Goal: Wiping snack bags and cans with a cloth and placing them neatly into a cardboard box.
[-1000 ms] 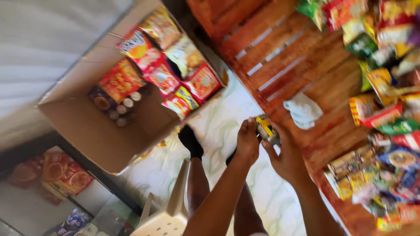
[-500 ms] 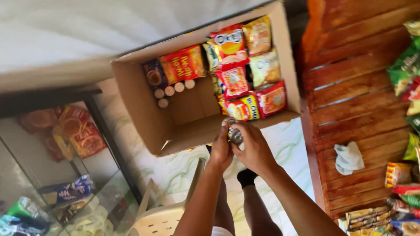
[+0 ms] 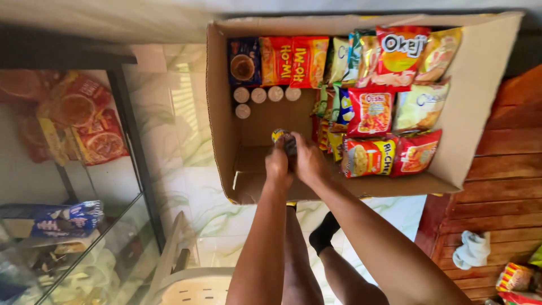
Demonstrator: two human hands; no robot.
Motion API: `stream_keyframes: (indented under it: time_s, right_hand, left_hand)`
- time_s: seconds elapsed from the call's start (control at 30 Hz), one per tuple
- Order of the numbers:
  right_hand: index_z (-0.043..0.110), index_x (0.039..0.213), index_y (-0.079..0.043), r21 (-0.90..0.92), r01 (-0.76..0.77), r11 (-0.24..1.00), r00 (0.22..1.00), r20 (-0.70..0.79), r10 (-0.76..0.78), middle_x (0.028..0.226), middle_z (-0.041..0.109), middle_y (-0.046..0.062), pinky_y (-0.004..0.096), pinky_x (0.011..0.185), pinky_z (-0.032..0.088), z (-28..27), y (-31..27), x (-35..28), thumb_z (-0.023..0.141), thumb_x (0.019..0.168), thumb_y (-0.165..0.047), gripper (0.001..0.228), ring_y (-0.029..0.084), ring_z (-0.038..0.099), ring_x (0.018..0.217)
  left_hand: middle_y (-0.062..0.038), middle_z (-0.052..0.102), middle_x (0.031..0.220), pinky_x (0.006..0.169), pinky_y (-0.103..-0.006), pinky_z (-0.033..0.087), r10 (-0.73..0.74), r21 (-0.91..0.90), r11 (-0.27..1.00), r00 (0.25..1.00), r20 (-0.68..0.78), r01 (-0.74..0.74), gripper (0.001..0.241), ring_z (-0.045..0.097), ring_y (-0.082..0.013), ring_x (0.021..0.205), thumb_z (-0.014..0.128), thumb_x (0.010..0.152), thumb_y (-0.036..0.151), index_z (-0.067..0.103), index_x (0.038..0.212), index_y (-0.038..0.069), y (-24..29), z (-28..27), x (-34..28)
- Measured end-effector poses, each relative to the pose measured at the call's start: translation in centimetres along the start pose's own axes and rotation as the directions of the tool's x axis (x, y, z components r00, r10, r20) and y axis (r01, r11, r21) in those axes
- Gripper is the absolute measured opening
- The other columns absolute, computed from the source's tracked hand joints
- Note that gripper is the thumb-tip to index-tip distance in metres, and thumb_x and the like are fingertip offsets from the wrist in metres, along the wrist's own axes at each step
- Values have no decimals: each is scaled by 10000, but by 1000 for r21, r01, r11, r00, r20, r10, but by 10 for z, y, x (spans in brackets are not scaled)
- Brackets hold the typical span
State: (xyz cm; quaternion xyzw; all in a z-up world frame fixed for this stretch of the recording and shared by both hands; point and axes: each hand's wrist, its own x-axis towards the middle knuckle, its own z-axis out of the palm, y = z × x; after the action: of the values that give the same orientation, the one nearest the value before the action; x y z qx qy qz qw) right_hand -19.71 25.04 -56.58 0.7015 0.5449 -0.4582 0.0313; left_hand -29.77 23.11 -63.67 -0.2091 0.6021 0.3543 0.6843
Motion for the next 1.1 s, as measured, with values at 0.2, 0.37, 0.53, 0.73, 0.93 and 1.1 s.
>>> stream_keyframes:
  time_s: [0.2,0.37,0.53,0.73,0.93,1.1]
  right_hand:
    - [590,1342,-159,-11,-55,998,990,-131,54,1031,732,238,548,760,547,126,82,95,573,946,-101,401,443,708,941]
    - [609,1271,-94,214,-28,976,977,-199,71,1058,724,253,509,807,543,154,85,163,678,851,-155,430,432,695,980]
    - [624,1252,-75,321,-25,947,970,-222,101,1106,726,234,481,854,556,215,116,220,637,929,-158,334,403,711,1009]
    - [637,1224,-50,254,-139,957,974,-138,178,1188,717,239,459,894,560,271,137,264,638,950,-180,303,400,679,1102]
    - [600,1250,-22,443,-24,896,964,-227,137,1221,695,229,421,930,534,282,140,230,718,816,-149,467,374,663,1132]
    - [609,1239,-13,465,20,885,971,-222,94,1195,698,214,397,935,538,236,129,195,746,785,-138,491,347,683,1123]
  left_hand:
    - [-91,726,1120,863,-389,547,129,201,975,977,-170,-94,407,681,-249,978,531,1033,362,694,1198,28,-12,-21,95]
    - [-142,732,1118,863,-406,534,463,559,758,881,-98,-336,424,680,-295,987,435,1013,316,712,1120,14,-7,-27,182]
    - [-185,719,1116,854,-442,539,340,544,827,898,-280,-143,355,687,-314,1011,526,994,289,677,1066,-23,15,-23,193]
    - [-167,743,1080,881,-425,490,534,724,607,842,-69,-326,306,664,-309,981,528,928,219,728,1027,9,26,-42,211]
    - [-207,694,1060,873,-459,496,345,500,836,925,-158,-226,260,602,-315,974,626,930,212,702,1014,-22,24,-46,180]
    - [-126,714,1163,940,-390,482,466,913,326,882,69,-243,298,619,-257,1066,554,1005,260,754,1096,59,6,-73,187]
